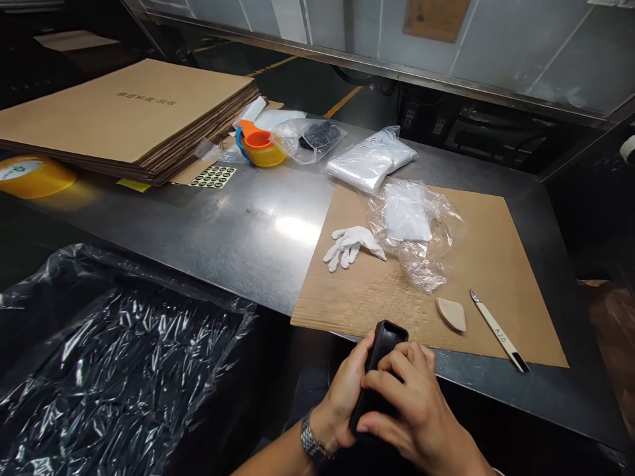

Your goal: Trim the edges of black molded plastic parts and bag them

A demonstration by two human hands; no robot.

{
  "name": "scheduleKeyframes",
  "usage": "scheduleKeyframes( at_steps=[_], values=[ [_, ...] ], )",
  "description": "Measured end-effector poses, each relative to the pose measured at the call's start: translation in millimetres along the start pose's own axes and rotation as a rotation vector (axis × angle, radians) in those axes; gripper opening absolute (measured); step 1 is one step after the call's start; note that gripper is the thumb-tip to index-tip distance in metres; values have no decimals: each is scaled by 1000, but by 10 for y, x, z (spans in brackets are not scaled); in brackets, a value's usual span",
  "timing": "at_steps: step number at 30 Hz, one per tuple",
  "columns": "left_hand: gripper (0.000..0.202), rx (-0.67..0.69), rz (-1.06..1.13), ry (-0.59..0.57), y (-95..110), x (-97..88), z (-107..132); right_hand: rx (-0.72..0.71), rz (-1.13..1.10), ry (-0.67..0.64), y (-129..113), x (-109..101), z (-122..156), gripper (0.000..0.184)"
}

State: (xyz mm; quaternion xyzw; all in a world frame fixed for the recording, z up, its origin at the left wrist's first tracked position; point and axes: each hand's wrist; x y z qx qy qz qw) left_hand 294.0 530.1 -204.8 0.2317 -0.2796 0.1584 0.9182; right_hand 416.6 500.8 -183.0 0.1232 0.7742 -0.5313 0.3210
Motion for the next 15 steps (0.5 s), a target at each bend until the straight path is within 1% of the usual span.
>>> scheduleKeyframes(
  at_steps=[2,4,7,9,11,13,15],
  values=[
    [31,30,-29,23,-18,20,16,34,-32,-24,29,-27,-2,30],
    [31,43,-88,22,-35,53,47,85,-25,-21,75,-80,-12,25],
    [44,-46,-270,31,-54,93,103,147,58,6,180,-202,-37,23],
    [51,-98,-372,39,-61,100,127,141,84,26,257,-289,-57,29],
    [55,-123,-423,15,-62,91,134,119,52,24,317,-362,-80,28],
    [59,-157,-449,-11,-63,75,130,106,-4,-10,353,-409,-101,20],
    [63,-192,-445,-12,-66,60,125,100,-34,-50,367,-429,-119,11]
  ],
)
Point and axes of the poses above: each hand's wrist, its own z-axis away from the middle knuckle, its own x-axis out of the palm, y = z × x, and after that the axes turned 5 degrees about -z, right-handed
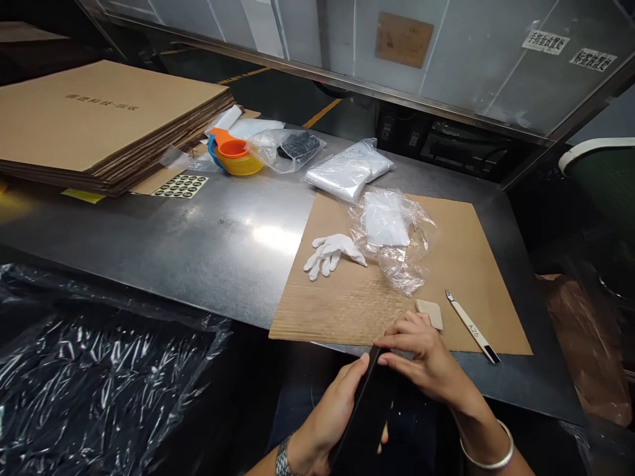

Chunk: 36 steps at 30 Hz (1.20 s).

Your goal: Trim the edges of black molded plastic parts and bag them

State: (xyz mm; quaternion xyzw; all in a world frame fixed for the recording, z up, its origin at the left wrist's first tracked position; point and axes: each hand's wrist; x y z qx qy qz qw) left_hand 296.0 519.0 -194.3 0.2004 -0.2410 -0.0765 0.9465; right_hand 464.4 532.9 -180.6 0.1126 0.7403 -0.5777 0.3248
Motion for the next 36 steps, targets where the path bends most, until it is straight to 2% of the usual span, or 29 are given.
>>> scheduleKeyframes(
  at_steps=[3,5,7,9,11,15,17,20,24,30,31,34,36],
  values=[
    [66,-36,26,-7,-12,-9,-4,-12,-3,9,9,8,-15,13],
    [66,-31,46,-27,-11,-15,-4,-5,-28,68,18,28,-9,16],
    [62,24,67,-38,2,-27,-8,40,-99,160,20,54,24,17],
    [56,116,104,6,25,-48,-18,103,-156,213,-2,95,94,16],
    [52,204,136,77,53,-70,-32,160,-149,172,-52,160,200,21],
    [50,369,125,152,91,-87,-59,232,-121,-24,-168,346,417,70],
    [52,402,88,188,91,-82,-70,266,-136,-71,-197,432,475,83],
    [56,430,51,228,75,-70,-86,305,-158,-95,-197,504,488,85],
    [54,455,2,172,54,-54,-105,327,-159,-88,-138,490,415,83],
    [57,325,18,141,31,-38,-120,373,-100,9,-55,376,311,61],
    [58,326,28,141,32,-40,-121,370,-89,-1,-66,374,318,67],
    [55,360,71,166,52,-49,-117,355,-92,-111,-124,420,375,102],
    [54,353,88,171,69,-53,-112,388,-156,-157,-156,471,414,109]
  ],
)
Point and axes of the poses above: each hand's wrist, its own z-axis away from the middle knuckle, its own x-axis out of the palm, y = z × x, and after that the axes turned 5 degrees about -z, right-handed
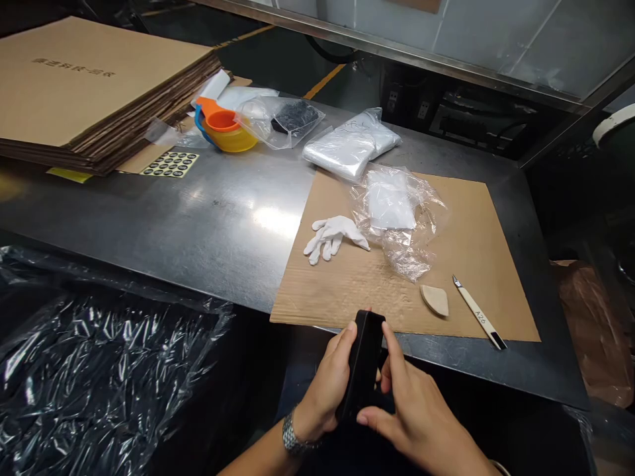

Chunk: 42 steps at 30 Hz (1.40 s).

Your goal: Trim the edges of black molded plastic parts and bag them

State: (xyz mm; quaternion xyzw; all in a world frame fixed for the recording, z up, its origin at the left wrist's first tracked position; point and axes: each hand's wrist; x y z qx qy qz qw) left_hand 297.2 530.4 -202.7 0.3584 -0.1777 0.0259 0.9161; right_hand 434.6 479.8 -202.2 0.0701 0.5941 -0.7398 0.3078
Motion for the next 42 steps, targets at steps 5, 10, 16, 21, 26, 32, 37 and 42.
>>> scheduleKeyframes(
  at_steps=[5,10,16,21,26,32,37,42],
  values=[
    [58,10,-27,24,9,-8,6,114,-267,-48,16,79,21,101],
    [61,28,2,1,-52,-4,37,170,-454,39,126,81,-61,91],
    [58,-133,2,-93,-156,34,7,150,-518,238,219,-153,-291,22],
    [58,-278,108,-206,-173,-1,-49,130,-511,191,201,-259,-364,35],
    [51,-201,155,-205,-138,4,-121,114,-430,361,355,-324,-457,44],
    [49,320,-163,-18,204,166,-550,-10,-75,574,492,-882,-727,31],
    [47,689,-646,185,359,219,-1032,-177,223,588,470,-1304,-1304,23],
    [44,927,-1028,432,247,108,-1308,-244,513,498,516,-1393,-1881,12]
  ],
)
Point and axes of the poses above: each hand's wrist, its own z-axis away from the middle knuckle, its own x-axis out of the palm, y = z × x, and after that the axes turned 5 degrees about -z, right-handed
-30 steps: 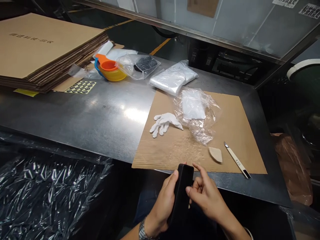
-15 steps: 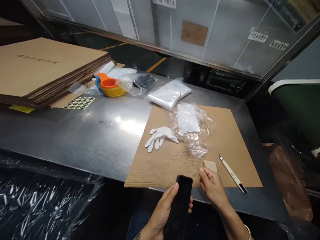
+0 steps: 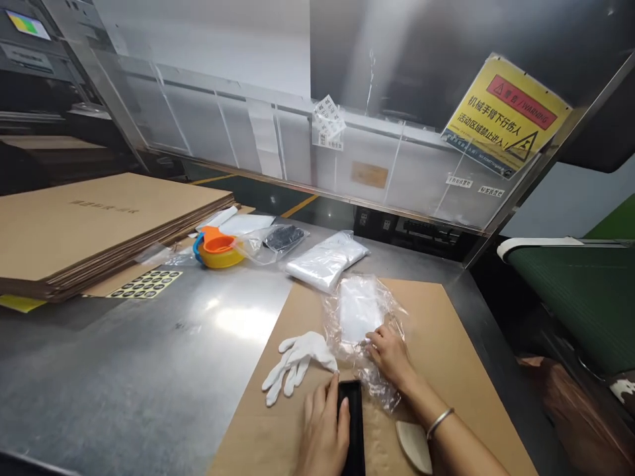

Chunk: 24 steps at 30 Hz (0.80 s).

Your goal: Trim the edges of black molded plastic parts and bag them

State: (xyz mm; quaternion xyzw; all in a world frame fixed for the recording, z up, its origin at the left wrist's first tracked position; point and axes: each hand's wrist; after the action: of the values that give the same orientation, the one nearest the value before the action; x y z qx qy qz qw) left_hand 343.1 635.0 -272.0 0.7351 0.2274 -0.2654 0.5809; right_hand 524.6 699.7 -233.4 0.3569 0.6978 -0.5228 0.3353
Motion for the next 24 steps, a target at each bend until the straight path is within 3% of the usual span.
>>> scheduleKeyframes(
  at_steps=[4,8,12,17,24],
  values=[
    [40,136,-50,132,-96,22,-21,-82,129,-62,12,61,-142,10],
    [34,303,-7,66,17,-71,-137,-130,161,-114,-18,20,-106,9],
    [32,390,-60,-76,228,-178,-298,-134,130,-169,6,49,-49,5],
    [38,348,-173,-209,387,-249,-445,-57,10,-121,175,92,-85,13],
    [51,274,-331,-277,408,-215,-517,41,-136,-77,315,13,-94,19]
  ],
)
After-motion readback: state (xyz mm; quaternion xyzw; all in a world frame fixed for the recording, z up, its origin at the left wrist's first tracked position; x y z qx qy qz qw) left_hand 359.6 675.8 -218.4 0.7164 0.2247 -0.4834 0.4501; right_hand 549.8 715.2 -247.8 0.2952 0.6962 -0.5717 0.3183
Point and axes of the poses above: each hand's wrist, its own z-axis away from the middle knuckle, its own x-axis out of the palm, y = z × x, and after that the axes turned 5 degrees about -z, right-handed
